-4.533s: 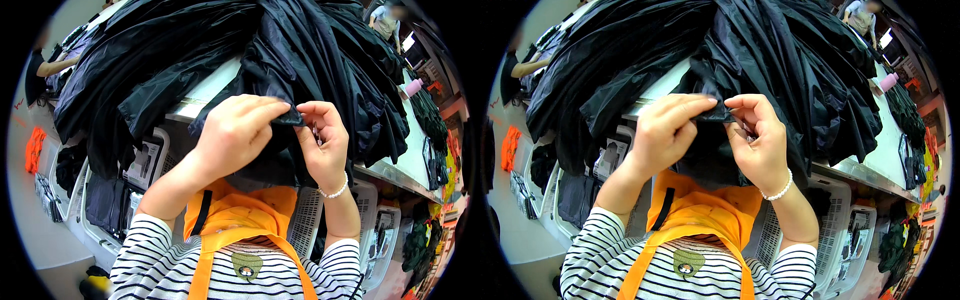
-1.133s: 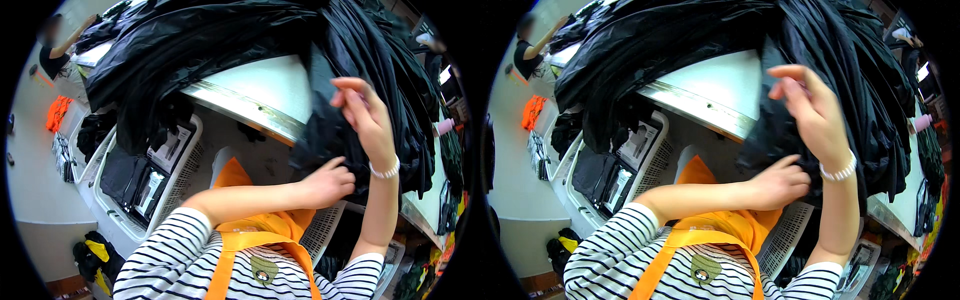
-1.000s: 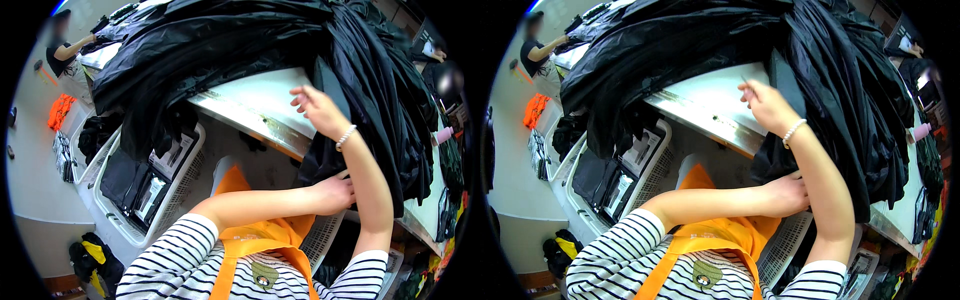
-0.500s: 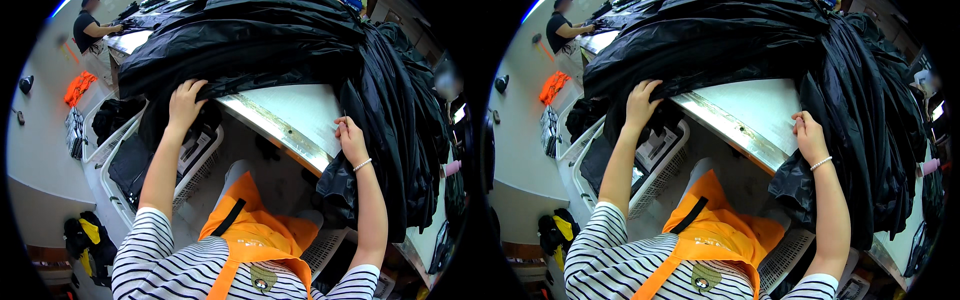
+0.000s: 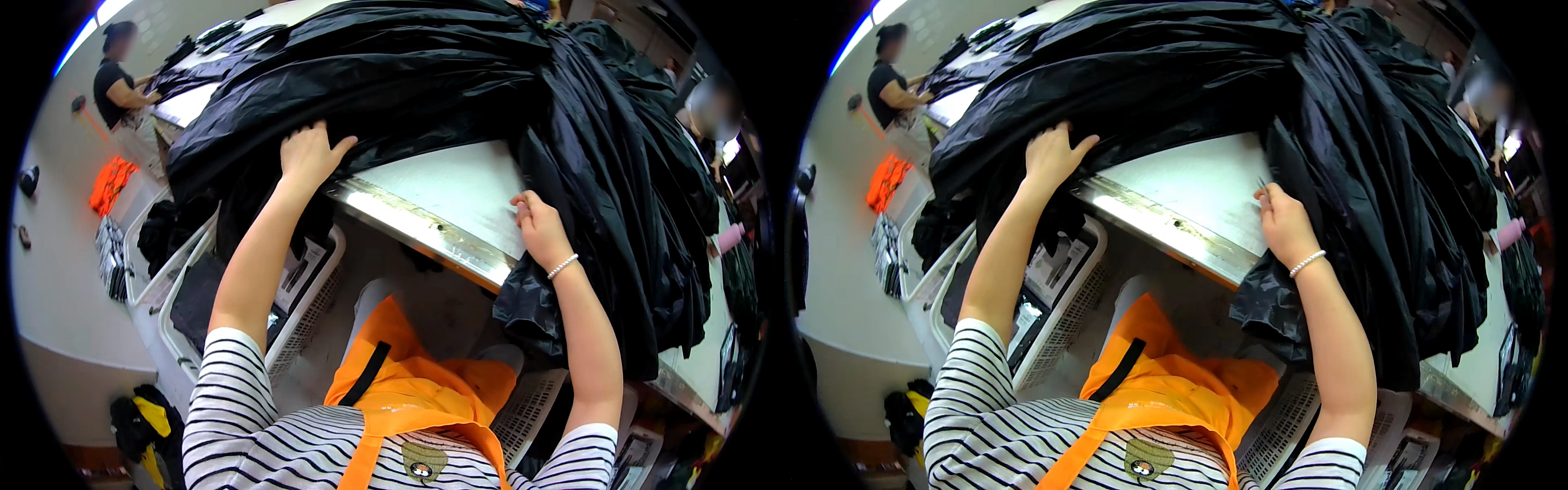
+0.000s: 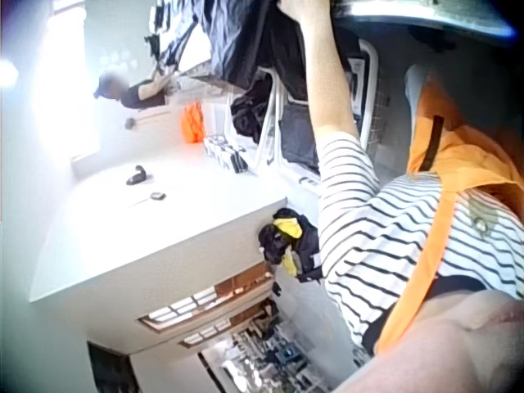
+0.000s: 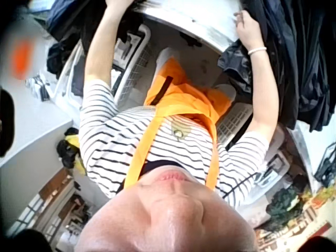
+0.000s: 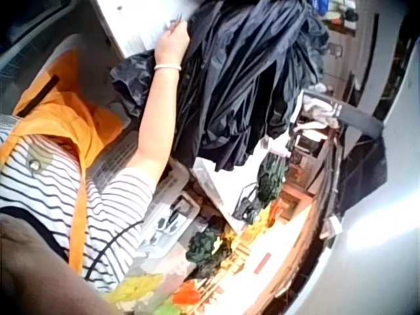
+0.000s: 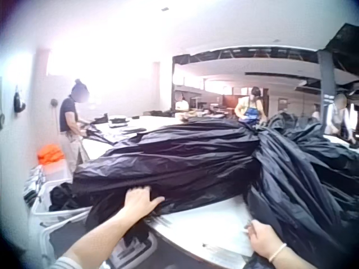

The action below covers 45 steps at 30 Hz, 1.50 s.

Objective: The person repeatedly picks up black fabric pieces from a pile, uses a small tool to trim edges or remove threads, and places the pieces back on the pile. The task continues throughout the clip with consistent hand movements and tool use.

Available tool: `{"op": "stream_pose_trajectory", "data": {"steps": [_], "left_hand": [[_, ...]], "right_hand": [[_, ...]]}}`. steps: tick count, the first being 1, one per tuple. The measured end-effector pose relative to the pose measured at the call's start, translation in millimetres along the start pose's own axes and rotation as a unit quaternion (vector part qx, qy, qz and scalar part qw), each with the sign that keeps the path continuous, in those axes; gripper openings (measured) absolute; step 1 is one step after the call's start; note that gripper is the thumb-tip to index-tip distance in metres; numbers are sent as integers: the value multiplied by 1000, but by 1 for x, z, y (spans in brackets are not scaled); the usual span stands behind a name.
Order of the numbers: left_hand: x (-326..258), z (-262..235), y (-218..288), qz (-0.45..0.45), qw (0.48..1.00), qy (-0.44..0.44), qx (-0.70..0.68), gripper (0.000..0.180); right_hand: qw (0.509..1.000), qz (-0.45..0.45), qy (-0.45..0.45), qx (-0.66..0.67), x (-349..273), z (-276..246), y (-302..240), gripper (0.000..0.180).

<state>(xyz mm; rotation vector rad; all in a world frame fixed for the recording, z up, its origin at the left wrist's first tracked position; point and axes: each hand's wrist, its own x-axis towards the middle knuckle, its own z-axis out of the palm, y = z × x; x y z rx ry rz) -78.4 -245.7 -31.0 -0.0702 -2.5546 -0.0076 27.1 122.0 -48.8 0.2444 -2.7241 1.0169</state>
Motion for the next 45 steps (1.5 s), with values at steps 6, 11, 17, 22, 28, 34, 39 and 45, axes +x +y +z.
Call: {"op": "stream_pose_trajectory", "data": {"steps": [6, 11, 17, 22, 28, 34, 39, 45], "left_hand": [[22, 16, 11, 35, 997, 4, -61, 29], [-32, -53, 45, 129, 938, 221, -236, 16], [-101, -80, 125, 244, 824, 22, -510, 26], [-111, -48, 152, 185, 646, -261, -693, 24], [-55, -80, 116, 129, 829, 82, -537, 14], [-40, -90, 105, 334, 837, 274, -335, 31], [-34, -41, 100, 419, 889, -17, -184, 23], [-1, 8, 54, 299, 918, -80, -249, 21]], "right_hand": [[999, 8, -1, 45, 2, -2, -3, 19], [987, 58, 19, 148, 7, -3, 10, 18], [967, 65, 23, 245, 7, -8, 10, 22], [977, 25, 14, 212, 8, 2, 15, 52], [976, 135, -99, 137, 18, -10, -5, 56], [962, -251, 95, 51, -10, 25, -50, 37], [968, -240, -47, -50, -29, 29, -62, 46], [969, -214, -50, -118, -40, 4, -41, 14]]}}
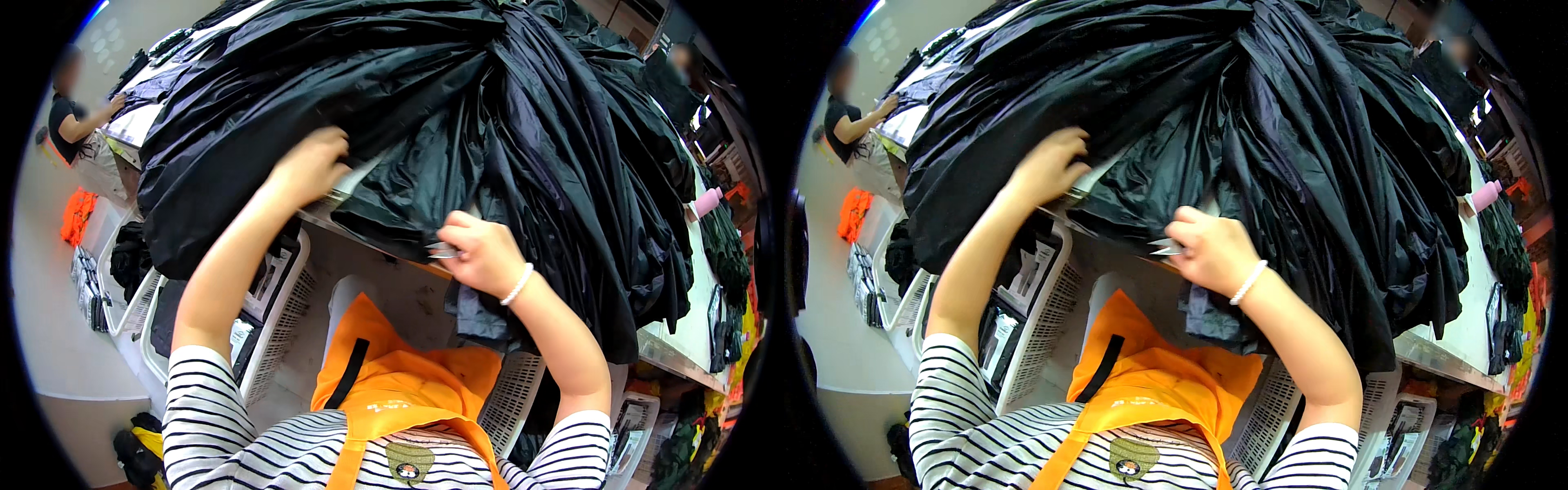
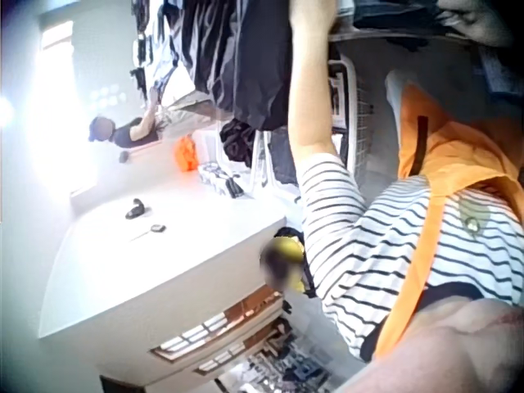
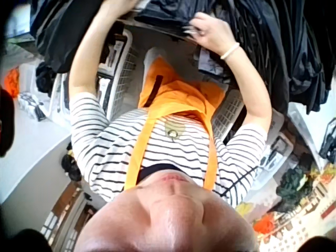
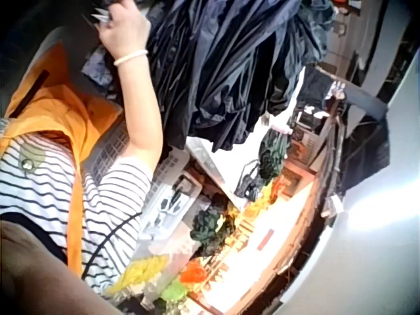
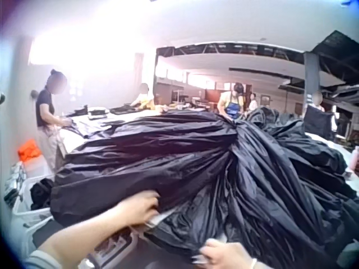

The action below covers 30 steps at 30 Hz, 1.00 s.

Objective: The person repeatedly picks up black fabric pieces from a pile, uses a small tool to trim edges or remove threads, and places the pieces back on the pile. The task continues throughout the clip with consistent hand movements and tool use.

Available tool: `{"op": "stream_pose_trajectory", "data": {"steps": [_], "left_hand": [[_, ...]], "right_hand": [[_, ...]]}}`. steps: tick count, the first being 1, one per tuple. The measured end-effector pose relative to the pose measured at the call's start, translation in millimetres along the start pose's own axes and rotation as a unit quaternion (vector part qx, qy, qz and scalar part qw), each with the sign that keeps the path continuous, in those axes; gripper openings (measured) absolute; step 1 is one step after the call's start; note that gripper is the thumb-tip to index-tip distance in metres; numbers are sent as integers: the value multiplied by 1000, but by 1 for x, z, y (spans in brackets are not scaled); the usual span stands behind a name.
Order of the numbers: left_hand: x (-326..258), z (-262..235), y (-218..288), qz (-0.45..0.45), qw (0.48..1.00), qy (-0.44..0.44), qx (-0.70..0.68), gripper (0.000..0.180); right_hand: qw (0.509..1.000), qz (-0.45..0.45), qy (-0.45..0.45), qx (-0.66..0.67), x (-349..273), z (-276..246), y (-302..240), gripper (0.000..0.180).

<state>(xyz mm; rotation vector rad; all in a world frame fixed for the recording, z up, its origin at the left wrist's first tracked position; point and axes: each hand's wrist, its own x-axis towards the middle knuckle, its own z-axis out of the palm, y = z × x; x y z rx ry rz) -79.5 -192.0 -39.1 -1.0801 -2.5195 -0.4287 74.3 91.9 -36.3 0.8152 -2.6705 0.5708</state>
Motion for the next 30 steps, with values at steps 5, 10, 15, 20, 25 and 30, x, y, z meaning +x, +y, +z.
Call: {"op": "stream_pose_trajectory", "data": {"steps": [5, 10, 15, 20, 25, 30], "left_hand": [[11, 12, -35, -174, 961, 103, 187, 26], [19, -2, 76, -178, 958, 31, 223, 37], [2, -18, 155, 155, 951, 52, -262, 51], [10, 14, 142, -2, 866, -113, -488, 18], [8, 23, 115, -230, 531, -16, -815, 19], [7, 25, 108, -367, 548, 97, -745, 16]], "right_hand": [[972, 112, 63, 197, -57, -55, 22, 19], [943, 185, 95, 260, -72, -58, 21, 18], [956, 167, 60, 234, -65, -53, 19, 17], [937, 146, 143, 282, -82, -52, 34, 5], [857, 239, 163, 426, -84, -58, 34, 7], [826, 276, 173, 460, -83, -56, 41, 15]]}}
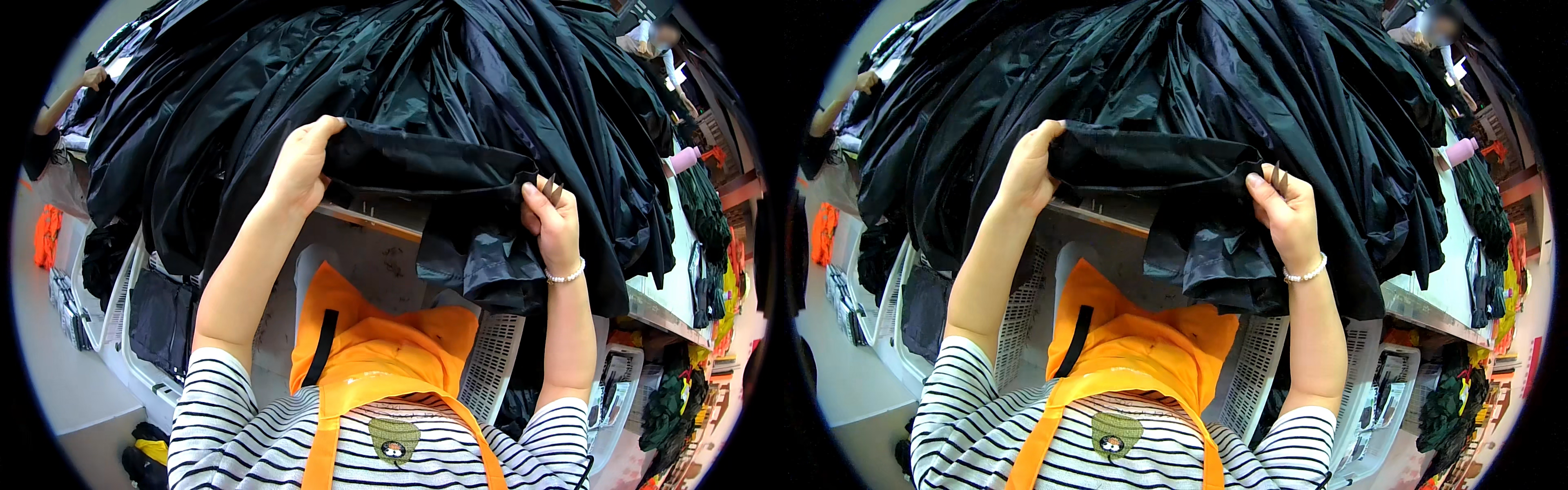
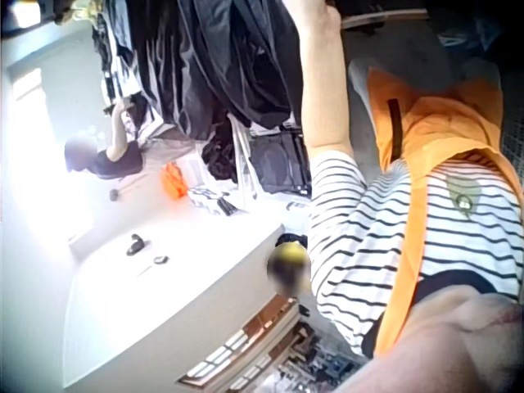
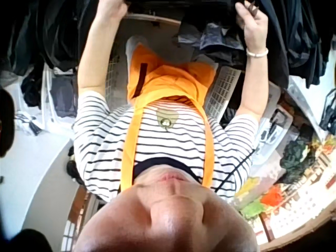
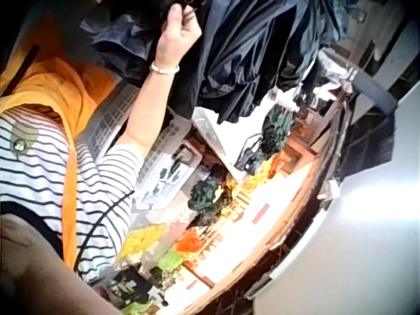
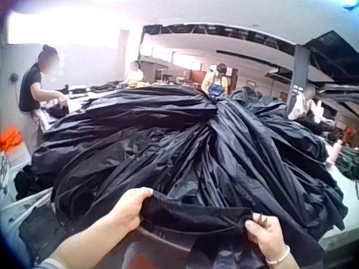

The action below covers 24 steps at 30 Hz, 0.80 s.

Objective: The person repeatedly picks up black fabric pieces from a pile, uses a small tool to trim edges or remove threads, and places the pieces back on the pile. The task continues throughout the clip with consistent hand movements and tool use.

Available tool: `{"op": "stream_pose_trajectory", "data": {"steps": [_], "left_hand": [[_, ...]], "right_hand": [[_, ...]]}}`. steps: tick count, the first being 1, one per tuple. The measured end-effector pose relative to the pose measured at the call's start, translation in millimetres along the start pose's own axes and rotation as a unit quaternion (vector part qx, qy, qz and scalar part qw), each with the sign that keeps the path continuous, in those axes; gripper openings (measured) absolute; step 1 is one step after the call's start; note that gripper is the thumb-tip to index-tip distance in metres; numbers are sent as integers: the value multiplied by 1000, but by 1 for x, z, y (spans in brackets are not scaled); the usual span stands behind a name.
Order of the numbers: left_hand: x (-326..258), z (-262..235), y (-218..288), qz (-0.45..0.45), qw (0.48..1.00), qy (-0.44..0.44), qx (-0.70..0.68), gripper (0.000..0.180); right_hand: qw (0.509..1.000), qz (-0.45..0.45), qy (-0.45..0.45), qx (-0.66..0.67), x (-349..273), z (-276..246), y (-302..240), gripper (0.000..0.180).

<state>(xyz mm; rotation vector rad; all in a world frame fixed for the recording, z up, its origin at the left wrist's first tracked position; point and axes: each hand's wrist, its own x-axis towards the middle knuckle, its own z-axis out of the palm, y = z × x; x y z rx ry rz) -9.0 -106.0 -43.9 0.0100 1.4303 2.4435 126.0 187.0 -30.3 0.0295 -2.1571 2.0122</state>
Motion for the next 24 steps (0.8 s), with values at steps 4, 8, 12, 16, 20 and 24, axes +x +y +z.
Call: {"op": "stream_pose_trajectory", "data": {"steps": [4, 8, 12, 16, 20, 24], "left_hand": [[2, -10, 3, 23, 999, 36, 27, 15], [-3, -10, 6, 24, 999, -26, -14, 17], [-10, -4, 11, 29, 996, -86, 12, 19], [-12, 1, 5, 85, 987, -118, 61, 18], [-13, 24, -5, 113, 983, -132, 57, 17], [-13, 33, -5, 140, 977, -142, 70, 23]], "right_hand": [[1000, -12, 21, 10, 0, 8, -4, 21], [999, 15, 4, -28, 1, 2, -4, 20], [997, 56, -29, -52, 7, -2, -10, 17], [975, -103, 46, -191, 9, 38, -46, 19], [887, -266, -40, -375, 11, 86, -74, 36], [857, -221, -40, -465, 23, 97, -55, 19]]}}
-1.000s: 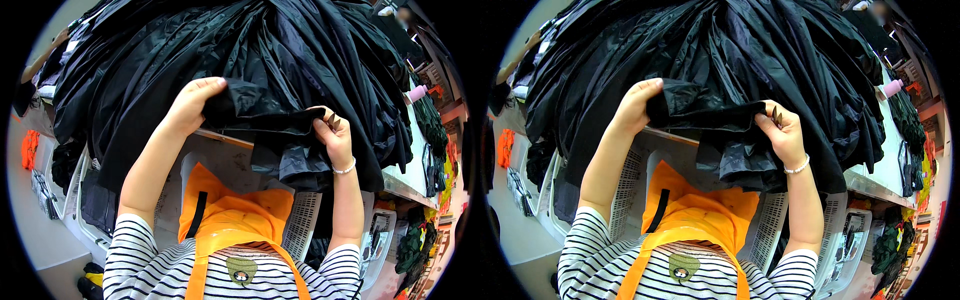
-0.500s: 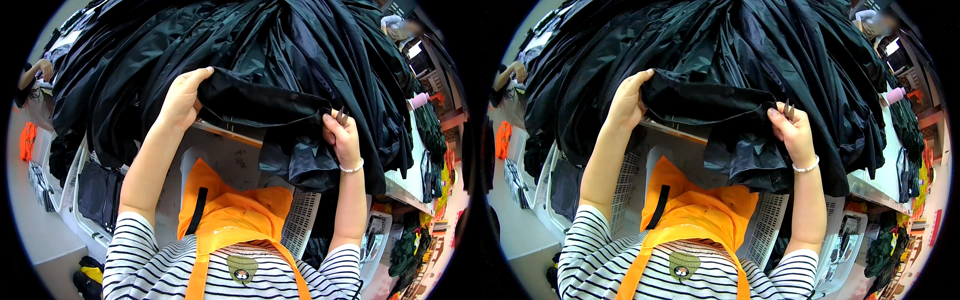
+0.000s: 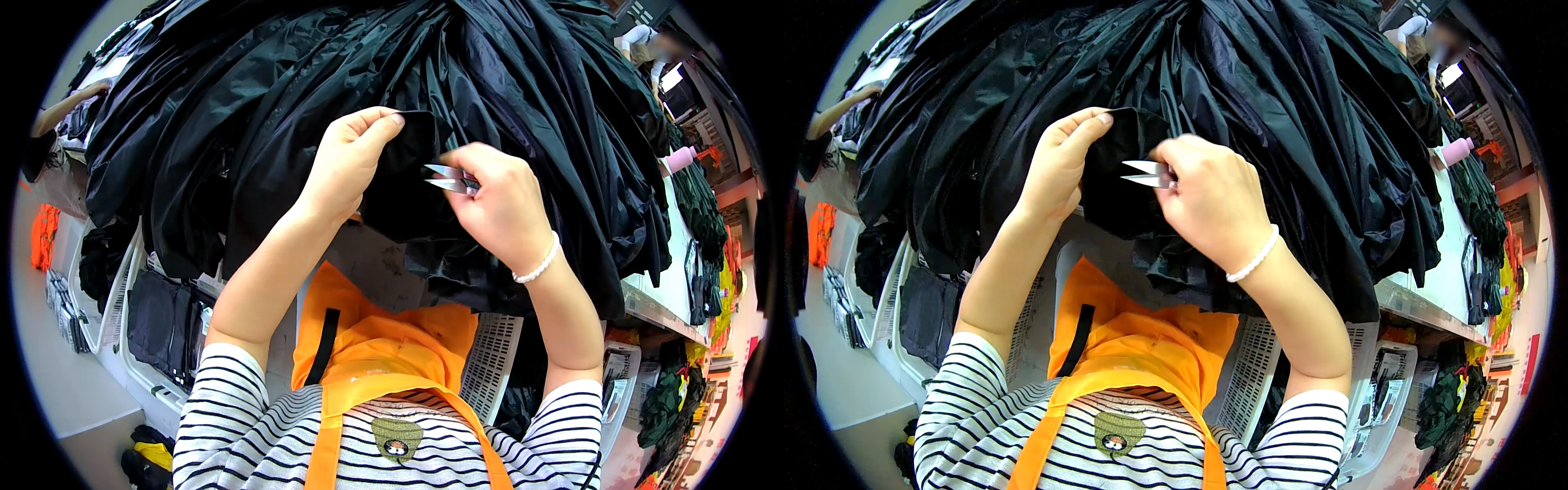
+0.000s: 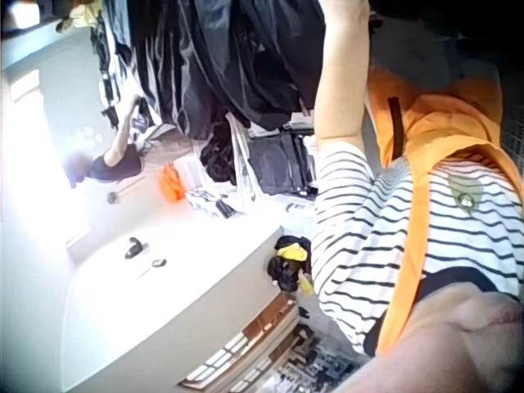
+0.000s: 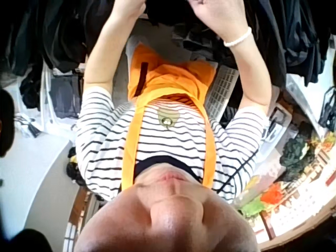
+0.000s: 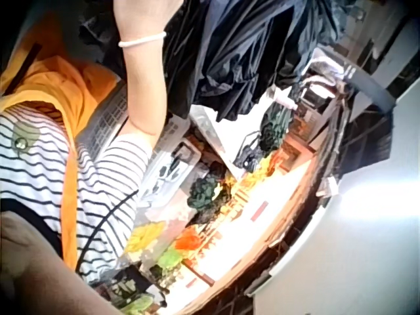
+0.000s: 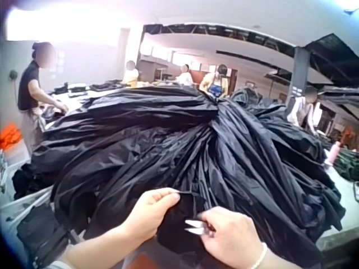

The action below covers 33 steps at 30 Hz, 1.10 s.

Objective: The person repeatedly picks up black fabric pieces from a pile, uses a small tool to trim edges or remove threads, and places the pieces back on the pile. The task continues throughout the clip with consistent hand movements and tool use.

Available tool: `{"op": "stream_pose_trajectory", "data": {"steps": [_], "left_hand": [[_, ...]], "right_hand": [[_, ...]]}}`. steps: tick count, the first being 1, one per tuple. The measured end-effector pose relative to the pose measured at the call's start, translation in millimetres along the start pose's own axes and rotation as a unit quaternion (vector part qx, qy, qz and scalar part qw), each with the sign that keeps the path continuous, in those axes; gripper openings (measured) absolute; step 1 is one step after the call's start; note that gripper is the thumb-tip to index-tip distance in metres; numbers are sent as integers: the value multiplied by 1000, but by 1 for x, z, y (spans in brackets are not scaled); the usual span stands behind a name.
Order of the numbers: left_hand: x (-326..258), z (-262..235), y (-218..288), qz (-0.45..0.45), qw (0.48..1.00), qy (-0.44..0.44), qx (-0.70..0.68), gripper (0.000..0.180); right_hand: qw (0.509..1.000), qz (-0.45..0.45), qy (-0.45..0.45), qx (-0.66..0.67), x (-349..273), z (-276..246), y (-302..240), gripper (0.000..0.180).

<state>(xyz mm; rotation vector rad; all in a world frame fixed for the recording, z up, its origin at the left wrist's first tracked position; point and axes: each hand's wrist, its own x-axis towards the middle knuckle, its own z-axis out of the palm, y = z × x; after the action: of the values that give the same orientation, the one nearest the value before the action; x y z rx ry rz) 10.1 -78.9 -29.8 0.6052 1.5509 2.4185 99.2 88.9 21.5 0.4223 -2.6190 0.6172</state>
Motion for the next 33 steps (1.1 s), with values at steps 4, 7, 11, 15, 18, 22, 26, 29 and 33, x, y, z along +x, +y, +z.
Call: {"op": "stream_pose_trajectory", "data": {"steps": [4, 7, 11, 15, 18, 22, 26, 29, 33], "left_hand": [[1, 6, 10, 60, 987, -64, 136, 47], [5, 0, 21, -54, 981, -148, 114, 44], [4, 4, 24, -54, 972, -173, 151, 31], [8, 2, 14, -105, 981, -149, 61, 21], [12, -1, 9, -128, 979, -148, 52, 20], [16, 0, 8, -156, 974, -162, 33, 19], [15, 11, 9, -150, 976, -142, 62, 22], [17, 14, 8, -136, 977, -139, 90, 23], [23, 13, -1, -139, 971, -158, 114, 24]], "right_hand": [[946, 126, 4, 299, -8, -3, 25, 11], [913, 129, 8, 388, -9, 0, 40, 17], [907, 150, 12, 394, -7, -6, 47, 20], [899, 143, 12, 414, -9, -2, 53, 21], [888, 156, 16, 432, -9, -2, 54, 21], [940, 135, 83, 303, -8, -6, 45, 7], [989, -3, 141, 40, -9, -23, 23, 16], [990, -31, 76, 114, -8, -20, 19, 18], [988, -53, 93, 112, -7, -10, 32, 20]]}}
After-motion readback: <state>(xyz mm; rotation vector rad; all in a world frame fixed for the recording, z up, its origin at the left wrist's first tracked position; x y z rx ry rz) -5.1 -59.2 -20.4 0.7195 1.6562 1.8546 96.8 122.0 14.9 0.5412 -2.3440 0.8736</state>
